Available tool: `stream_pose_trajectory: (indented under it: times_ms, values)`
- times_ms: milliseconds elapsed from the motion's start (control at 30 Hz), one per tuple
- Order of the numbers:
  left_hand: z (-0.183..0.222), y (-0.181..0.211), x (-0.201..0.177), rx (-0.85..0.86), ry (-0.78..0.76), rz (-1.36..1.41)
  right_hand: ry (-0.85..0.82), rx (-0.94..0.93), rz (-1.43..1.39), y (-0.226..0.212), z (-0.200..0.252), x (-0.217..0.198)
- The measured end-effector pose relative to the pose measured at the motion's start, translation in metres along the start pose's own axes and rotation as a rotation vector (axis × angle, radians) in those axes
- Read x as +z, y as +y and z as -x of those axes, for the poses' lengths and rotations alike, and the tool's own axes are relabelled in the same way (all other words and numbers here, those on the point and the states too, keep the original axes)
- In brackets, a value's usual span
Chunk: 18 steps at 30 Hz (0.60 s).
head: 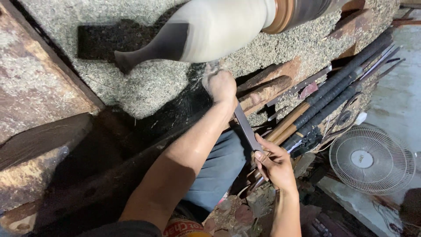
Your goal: The person trims a spinning clay vase on a pottery lathe, holding a flat metal tool against the rotating body to shave off excess clay. They then rub the vase surface with a pink abrasive pad, reposition the vase on the chuck, and finally lift it off the wheel.
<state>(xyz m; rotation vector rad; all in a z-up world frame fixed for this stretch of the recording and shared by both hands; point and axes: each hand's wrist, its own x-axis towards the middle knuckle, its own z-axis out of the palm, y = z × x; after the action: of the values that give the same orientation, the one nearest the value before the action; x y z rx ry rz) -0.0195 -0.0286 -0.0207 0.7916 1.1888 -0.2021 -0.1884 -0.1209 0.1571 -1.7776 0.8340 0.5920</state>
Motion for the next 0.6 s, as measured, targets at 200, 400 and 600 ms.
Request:
stream_pose_trajectory:
  times_ms: [200, 400, 600]
  values:
    - [-0.002, -0.003, -0.006, 0.054, 0.006, 0.061, -0.023, 0.106, -0.123, -0.001, -0.008, -0.009]
    - [0.046, 0.070, -0.039, -0.245, -0.209, -0.189, -0.130, 0.112, -0.164, 0.009, -0.005, -0.032]
    - [0.046, 0.132, -0.039, 0.859, -0.609, -0.780, -0.132, 0.073, -0.336, 0.095, 0.023, -0.044]
